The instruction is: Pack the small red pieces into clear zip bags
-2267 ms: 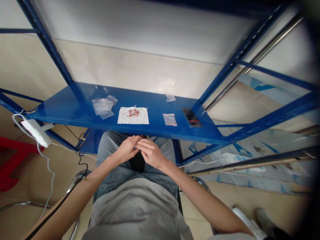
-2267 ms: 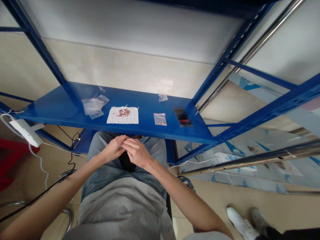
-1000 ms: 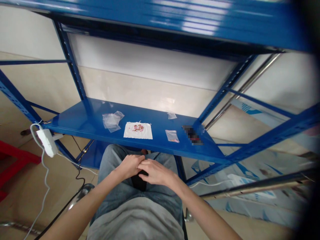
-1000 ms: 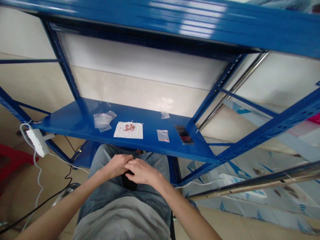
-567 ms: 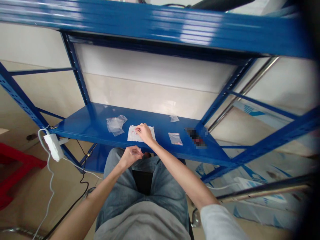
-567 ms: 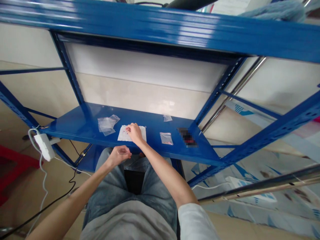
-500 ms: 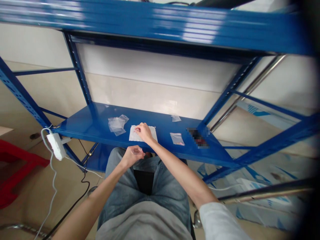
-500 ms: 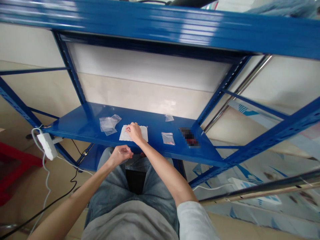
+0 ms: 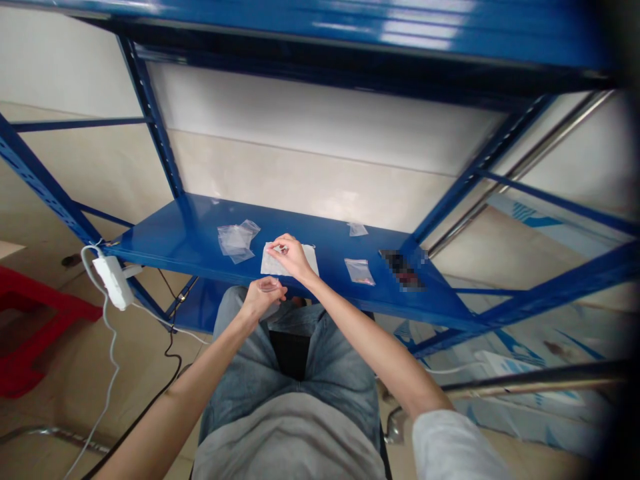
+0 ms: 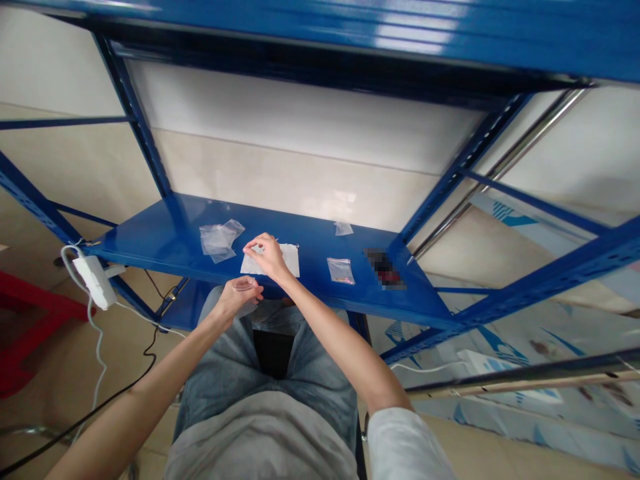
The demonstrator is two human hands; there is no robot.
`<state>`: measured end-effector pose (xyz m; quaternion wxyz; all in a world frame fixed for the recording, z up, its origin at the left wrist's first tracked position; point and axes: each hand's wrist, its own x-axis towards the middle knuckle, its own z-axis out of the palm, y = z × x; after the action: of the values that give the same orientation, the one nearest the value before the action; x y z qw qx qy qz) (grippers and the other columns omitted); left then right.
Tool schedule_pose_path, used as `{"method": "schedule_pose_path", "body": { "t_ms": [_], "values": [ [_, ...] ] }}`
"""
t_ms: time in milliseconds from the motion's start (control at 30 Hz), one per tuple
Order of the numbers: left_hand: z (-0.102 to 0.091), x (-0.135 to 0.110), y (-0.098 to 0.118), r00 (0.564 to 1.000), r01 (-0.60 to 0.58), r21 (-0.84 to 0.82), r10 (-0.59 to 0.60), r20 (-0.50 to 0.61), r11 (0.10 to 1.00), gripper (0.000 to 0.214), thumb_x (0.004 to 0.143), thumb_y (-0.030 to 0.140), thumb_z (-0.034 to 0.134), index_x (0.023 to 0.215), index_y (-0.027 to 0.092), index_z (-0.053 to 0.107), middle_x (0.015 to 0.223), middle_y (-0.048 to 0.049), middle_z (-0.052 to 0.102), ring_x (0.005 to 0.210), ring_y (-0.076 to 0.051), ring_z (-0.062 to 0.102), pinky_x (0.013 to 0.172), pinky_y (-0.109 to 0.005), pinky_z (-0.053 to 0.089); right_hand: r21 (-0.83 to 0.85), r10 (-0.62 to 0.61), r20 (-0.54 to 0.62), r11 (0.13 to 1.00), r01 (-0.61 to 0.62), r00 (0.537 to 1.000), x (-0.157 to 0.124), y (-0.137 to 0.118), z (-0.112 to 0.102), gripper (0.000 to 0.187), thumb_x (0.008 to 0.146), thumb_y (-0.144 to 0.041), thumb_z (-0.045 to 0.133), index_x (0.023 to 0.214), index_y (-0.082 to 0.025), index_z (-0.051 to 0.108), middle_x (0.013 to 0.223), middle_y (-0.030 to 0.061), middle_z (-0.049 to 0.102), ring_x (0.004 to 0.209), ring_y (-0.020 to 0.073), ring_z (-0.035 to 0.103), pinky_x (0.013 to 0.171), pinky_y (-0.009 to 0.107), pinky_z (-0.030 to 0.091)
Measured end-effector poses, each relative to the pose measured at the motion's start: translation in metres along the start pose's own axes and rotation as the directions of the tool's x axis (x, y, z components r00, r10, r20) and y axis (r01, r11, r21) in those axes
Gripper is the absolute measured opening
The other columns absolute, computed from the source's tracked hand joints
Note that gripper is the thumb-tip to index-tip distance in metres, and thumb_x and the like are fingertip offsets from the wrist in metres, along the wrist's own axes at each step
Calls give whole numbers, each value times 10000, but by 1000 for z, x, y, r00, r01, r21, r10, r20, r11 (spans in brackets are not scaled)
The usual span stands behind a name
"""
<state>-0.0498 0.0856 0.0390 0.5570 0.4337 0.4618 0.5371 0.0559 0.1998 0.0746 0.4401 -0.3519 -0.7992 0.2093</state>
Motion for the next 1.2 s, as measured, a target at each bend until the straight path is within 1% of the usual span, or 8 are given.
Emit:
{"method": "schedule_pose_path", "body": {
  "t_ms": [100, 233, 367, 500, 667, 867, 1100, 1200],
  "values": [
    [0, 1, 1, 1000, -10, 14, 10, 1, 1000, 247, 624, 310, 781, 693, 154, 603, 622, -17, 643, 591, -144, 620, 542, -226, 466, 140, -28, 113, 990, 12, 993, -21, -21, -16, 113, 831, -300, 689, 838, -189, 711, 943, 39, 617, 916, 173, 570, 730, 273, 429],
    [1, 0, -1, 999, -40, 70, 39, 9, 997, 182, 626, 260, 748, 714, 138, 646, 643, -45, 671, 609, -156, 624, 567, -241, 482, 163, -124, 274, 983, 81, 954, -47, -34, -31, 112, 841, -300, 686, 856, -196, 727, 1014, 51, 614, 1011, 184, 563, 868, 313, 429],
    [2, -5, 0, 994, -83, 87, 76, 81, 993, 121, 667, 241, 699, 727, 149, 648, 661, -40, 679, 636, -147, 627, 594, -231, 477, 84, -65, 180, 995, 51, 982, -42, -12, -35, 157, 903, -283, 601, 886, -199, 732, 977, 53, 628, 961, 175, 577, 829, 299, 440],
    [3, -9, 3, 994, -37, 62, 31, 106, 997, 182, 707, 249, 659, 867, 161, 664, 670, -34, 680, 621, -138, 616, 586, -229, 466, -148, 55, 84, 988, -42, 995, -17, 23, -30, 92, 850, -223, 657, 830, -200, 743, 851, 36, 619, 825, 167, 561, 771, 289, 432],
    [2, -8, 8, 996, -10, -42, 13, 93, 999, 198, 714, 288, 676, 865, 161, 651, 707, -40, 673, 650, -147, 630, 598, -237, 479, -318, -3, 129, 947, 44, 992, -1, 41, -16, 47, 771, -203, 746, 812, -227, 749, 908, 37, 614, 900, 192, 520, 830, 310, 407],
    [1, -8, 14, 996, 54, -14, -52, 71, 998, 228, 707, 364, 716, 768, 165, 623, 709, -47, 681, 603, -145, 627, 522, -219, 442, -380, 6, 166, 923, 58, 986, -1, 44, -6, 27, 759, -191, 753, 756, -212, 737, 914, 56, 605, 926, 213, 502, 854, 333, 404],
    [-1, -3, 3, 998, 5, 6, -6, 57, 1000, 187, 663, 310, 747, 742, 164, 663, 699, -41, 684, 670, -152, 646, 619, -236, 492, -124, 7, 76, 992, 2, 997, -2, 18, -13, 45, 793, -243, 722, 807, -202, 731, 967, 52, 628, 941, 196, 547, 845, 324, 435],
    [-2, -1, 0, 998, -18, -1, 18, 60, 1000, 188, 662, 301, 745, 756, 159, 667, 715, -43, 680, 689, -160, 646, 621, -240, 494, 66, -12, 151, 998, 2, 989, -14, -6, -22, 112, 824, -296, 691, 860, -197, 730, 991, 50, 654, 955, 189, 585, 796, 297, 446]
  ]
}}
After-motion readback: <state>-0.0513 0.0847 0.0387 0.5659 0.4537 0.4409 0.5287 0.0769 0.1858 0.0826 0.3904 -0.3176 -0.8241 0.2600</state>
